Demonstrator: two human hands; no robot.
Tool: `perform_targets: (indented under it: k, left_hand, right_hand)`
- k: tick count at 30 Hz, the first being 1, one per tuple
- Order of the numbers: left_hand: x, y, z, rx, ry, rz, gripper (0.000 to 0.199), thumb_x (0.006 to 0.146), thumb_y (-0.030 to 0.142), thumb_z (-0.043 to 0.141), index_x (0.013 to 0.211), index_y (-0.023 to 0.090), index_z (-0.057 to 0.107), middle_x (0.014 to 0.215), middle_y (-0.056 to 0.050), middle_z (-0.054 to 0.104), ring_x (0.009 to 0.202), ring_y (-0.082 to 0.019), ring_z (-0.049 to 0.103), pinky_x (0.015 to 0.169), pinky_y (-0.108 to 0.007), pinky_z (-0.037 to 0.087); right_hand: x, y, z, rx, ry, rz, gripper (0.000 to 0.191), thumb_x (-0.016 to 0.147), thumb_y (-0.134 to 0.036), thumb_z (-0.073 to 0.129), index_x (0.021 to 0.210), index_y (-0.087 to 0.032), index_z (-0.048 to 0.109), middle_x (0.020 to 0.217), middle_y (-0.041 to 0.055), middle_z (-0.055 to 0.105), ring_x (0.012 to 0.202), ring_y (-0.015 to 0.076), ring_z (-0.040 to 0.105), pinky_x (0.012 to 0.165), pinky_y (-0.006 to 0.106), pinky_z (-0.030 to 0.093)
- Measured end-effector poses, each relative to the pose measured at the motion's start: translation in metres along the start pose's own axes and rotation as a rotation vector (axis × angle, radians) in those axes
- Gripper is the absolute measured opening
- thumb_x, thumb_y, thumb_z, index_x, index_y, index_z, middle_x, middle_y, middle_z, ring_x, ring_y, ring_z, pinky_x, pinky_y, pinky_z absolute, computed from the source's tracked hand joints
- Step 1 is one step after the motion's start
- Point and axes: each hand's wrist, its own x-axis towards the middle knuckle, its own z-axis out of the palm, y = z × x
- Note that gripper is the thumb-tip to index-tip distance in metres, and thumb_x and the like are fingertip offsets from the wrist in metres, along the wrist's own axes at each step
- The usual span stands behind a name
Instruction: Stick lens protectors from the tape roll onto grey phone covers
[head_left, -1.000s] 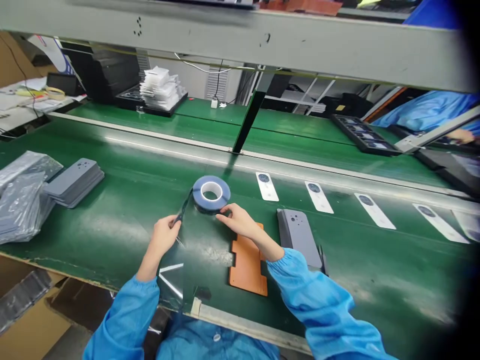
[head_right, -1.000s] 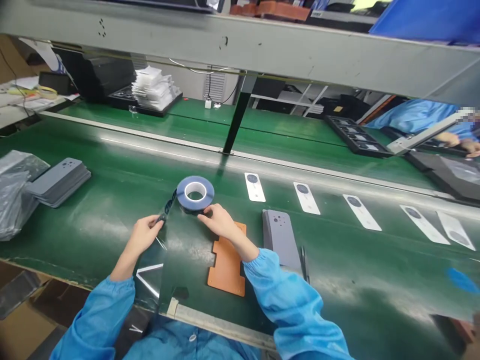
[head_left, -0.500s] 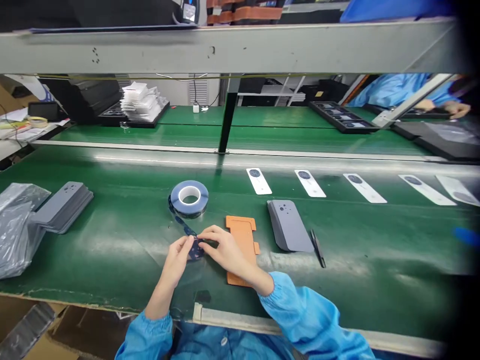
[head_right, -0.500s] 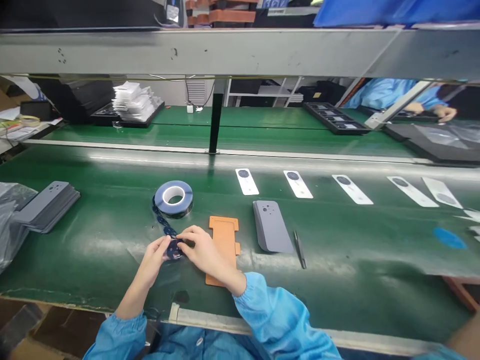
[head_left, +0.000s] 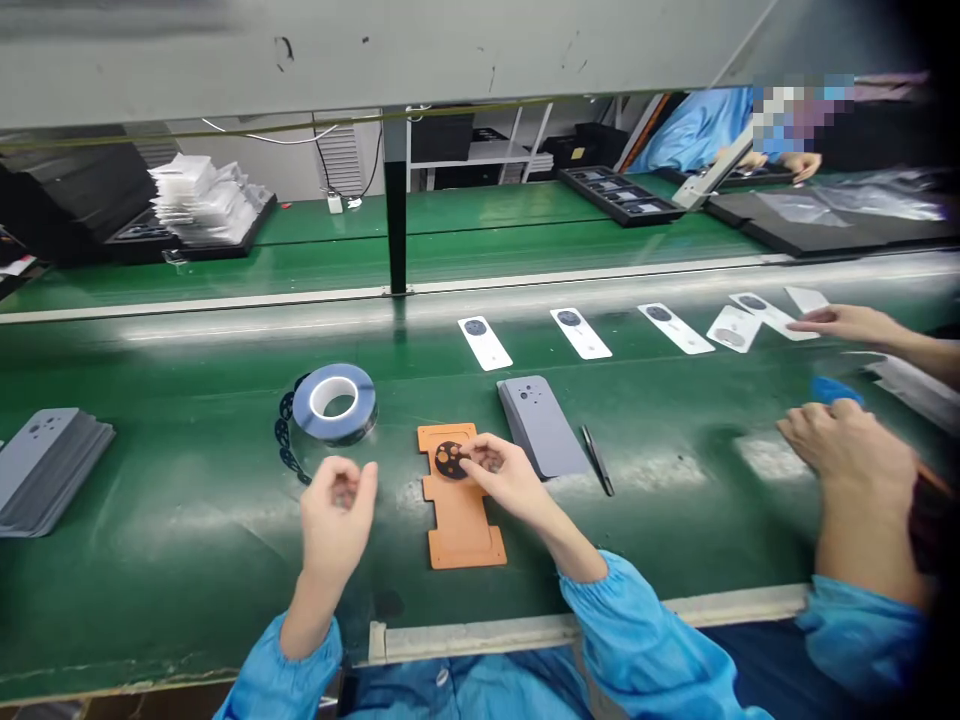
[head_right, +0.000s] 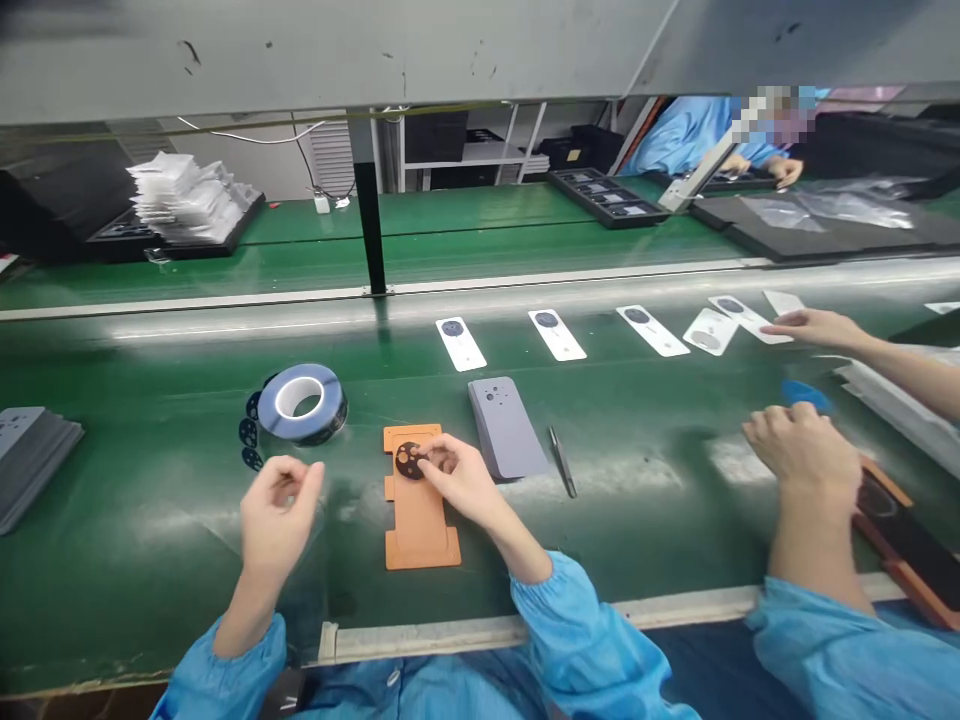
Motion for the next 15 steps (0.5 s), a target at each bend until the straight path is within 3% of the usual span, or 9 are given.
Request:
perform_targets:
  k: [2,4,8,15]
  left_hand:
    - [0.009,0.0,0.026,-0.043,-0.236,-0.08,0.02,0.085,0.035,0.066,0.078,0.021,0.053,0.073,0.003,0.055,0.065,-0.013,0.056,0.058,-0.022,0.041]
    - [0.021,-0.009,0.052,-0.059,-0.378,-0.137,0.017,0.081,0.03,0.068,0.078,0.02,0.054,0.077,0.001,0.061,0.07,-0.014,0.061,0.061,-0.023,0.044]
    - [0.037,-0.034,0.084,-0.077,-0.446,-0.221,0.018,0.075,0.024,0.068,0.075,0.02,0.051,0.066,0.003,0.06,0.063,-0.014,0.063,0.062,-0.024,0.046]
    - [0.037,-0.042,0.09,-0.167,-0.461,-0.244,0.024,0.07,0.024,0.072,0.072,0.02,0.049,0.066,0.005,0.054,0.06,-0.012,0.06,0.06,-0.022,0.045]
  right_hand:
    - [0.009,0.008,-0.006,-0.081,-0.007,-0.028,0.019,0.08,-0.03,0.069,0.097,-0.02,0.068,0.084,0.0019,0.07,0.069,0.0155,0.061,0.066,0.03,0.05]
    - [0.016,0.013,-0.008,-0.14,-0.023,-0.055,0.024,0.079,-0.026,0.068,0.103,-0.02,0.067,0.084,0.0004,0.068,0.069,0.0147,0.06,0.068,0.03,0.05]
    - [0.023,0.014,-0.008,-0.197,-0.017,-0.05,0.027,0.077,-0.021,0.067,0.104,-0.02,0.069,0.083,0.0005,0.069,0.068,0.0143,0.06,0.069,0.03,0.052]
    - [0.028,0.017,-0.01,-0.234,0.01,-0.04,0.027,0.076,-0.02,0.069,0.103,-0.021,0.072,0.085,0.0016,0.071,0.064,0.0139,0.06,0.067,0.031,0.053]
